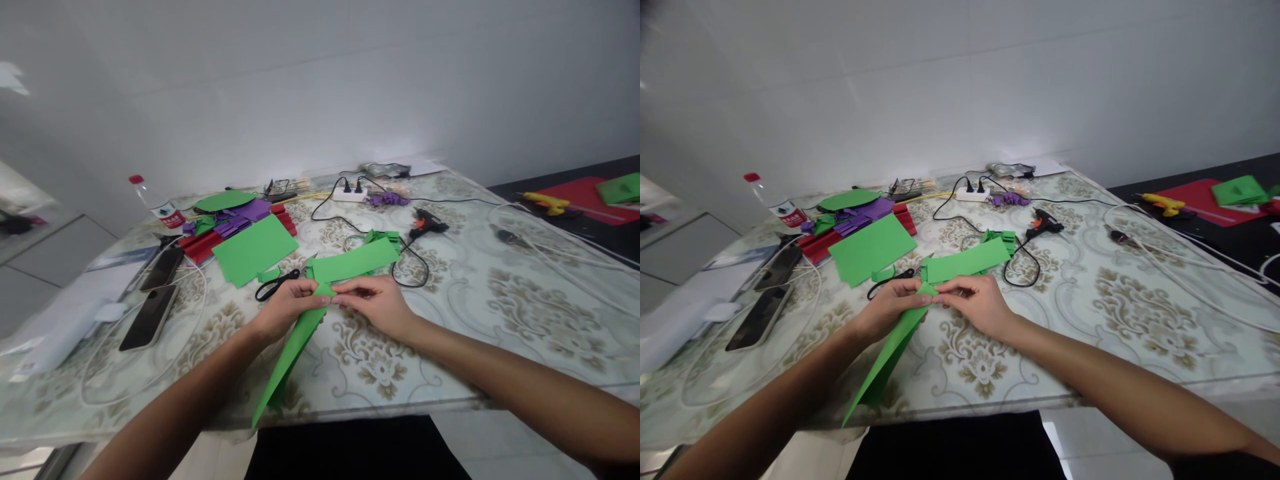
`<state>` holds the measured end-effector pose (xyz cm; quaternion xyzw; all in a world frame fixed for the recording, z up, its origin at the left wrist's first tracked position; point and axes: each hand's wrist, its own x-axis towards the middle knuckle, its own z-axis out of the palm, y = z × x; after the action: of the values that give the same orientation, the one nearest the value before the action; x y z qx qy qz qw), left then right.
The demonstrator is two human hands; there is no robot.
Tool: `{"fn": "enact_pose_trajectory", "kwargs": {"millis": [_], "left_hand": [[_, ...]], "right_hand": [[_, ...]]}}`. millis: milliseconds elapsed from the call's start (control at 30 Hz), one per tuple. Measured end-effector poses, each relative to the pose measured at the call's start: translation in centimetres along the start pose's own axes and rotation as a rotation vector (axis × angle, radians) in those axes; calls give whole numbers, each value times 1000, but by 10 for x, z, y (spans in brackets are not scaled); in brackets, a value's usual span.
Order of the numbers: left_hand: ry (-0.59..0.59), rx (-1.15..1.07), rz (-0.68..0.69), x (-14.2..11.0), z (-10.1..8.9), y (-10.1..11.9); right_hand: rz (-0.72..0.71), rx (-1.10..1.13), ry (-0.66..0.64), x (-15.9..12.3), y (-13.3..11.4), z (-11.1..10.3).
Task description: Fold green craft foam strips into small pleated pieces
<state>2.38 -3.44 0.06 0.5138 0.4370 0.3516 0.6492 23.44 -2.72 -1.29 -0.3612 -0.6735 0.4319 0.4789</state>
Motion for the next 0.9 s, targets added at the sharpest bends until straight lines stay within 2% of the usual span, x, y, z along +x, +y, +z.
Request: {"fn": "enact_pose_trajectory", "kwargs": {"millis": [900], "left_hand": [[-2, -1, -3, 0, 0, 0]], "right_hand": [[-12, -3, 2, 0, 2, 0]]}}
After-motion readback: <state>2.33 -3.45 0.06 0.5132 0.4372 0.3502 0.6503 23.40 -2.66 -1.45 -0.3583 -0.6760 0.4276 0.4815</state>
